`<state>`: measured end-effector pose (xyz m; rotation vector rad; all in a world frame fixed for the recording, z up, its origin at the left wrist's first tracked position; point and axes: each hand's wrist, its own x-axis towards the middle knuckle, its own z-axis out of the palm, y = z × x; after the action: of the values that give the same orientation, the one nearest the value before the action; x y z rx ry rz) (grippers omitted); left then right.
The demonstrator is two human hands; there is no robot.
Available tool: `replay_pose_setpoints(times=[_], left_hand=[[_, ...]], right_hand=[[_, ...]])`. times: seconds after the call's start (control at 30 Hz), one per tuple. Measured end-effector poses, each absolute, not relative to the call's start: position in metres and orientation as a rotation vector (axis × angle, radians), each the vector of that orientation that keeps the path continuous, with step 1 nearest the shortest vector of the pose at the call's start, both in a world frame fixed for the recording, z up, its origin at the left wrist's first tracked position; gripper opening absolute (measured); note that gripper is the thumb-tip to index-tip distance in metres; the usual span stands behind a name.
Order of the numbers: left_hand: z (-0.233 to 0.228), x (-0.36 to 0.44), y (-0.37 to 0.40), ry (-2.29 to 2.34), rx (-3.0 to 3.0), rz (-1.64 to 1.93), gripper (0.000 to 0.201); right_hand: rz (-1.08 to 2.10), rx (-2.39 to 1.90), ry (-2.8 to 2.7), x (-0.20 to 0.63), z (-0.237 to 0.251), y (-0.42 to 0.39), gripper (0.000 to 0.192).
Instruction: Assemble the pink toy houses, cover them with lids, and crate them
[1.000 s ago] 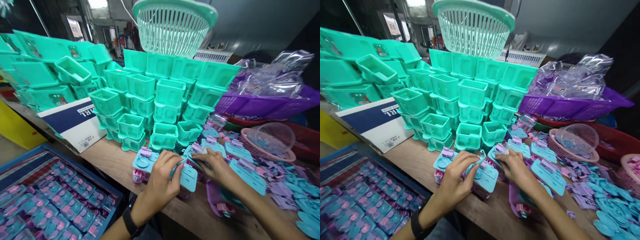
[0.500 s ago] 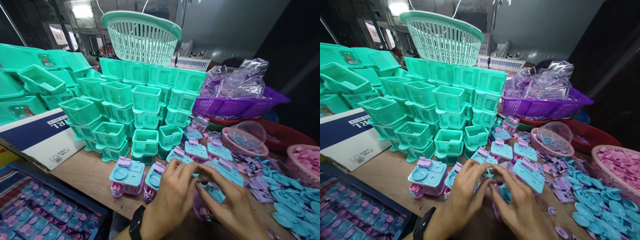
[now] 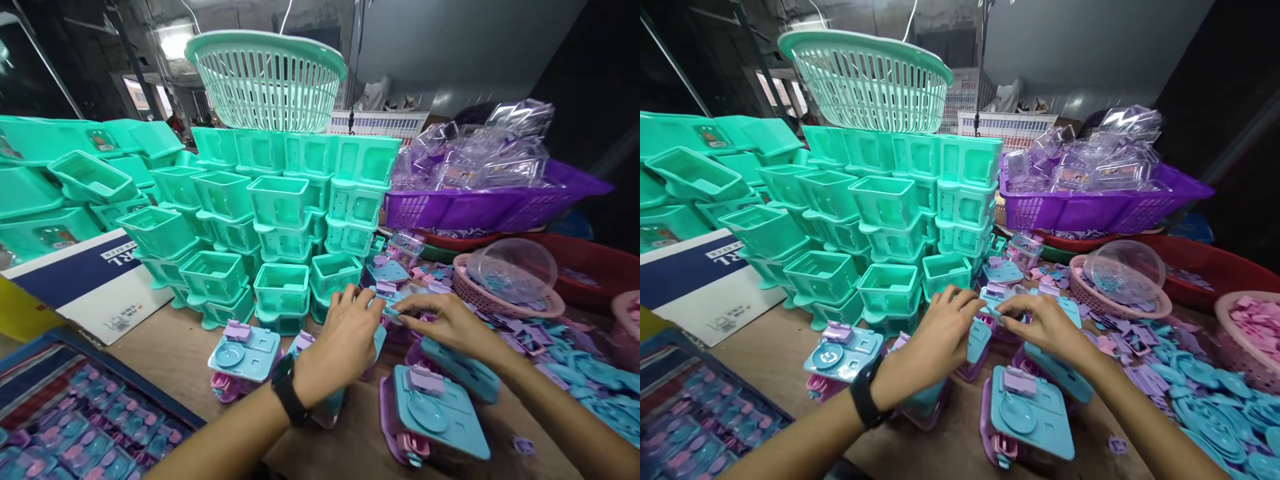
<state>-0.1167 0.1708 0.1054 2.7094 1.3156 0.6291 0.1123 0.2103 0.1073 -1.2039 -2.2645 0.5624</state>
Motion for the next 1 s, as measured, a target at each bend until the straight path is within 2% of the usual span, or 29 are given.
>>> replay_pose_setpoints(times=[0.2,0.43,1.0], left_hand=[[0.120,-0.105,0.214,1.277,2.930,0.139,0.027],[0.119,-0.099,0.226,1.171,2.997,-0.038,0.024],[0.114,-0.090,0.228,1.236,2.978,-0.147,0.036]], right_hand=[[0.459,-1.096,-2.502,0.113,0.098,0.243,0.022],[0.009,-1.182,-2.704,0.120,0.089,0.244,0.023],[0.056,-1.599,-2.495,0.085,0.080,0.225,0.031]])
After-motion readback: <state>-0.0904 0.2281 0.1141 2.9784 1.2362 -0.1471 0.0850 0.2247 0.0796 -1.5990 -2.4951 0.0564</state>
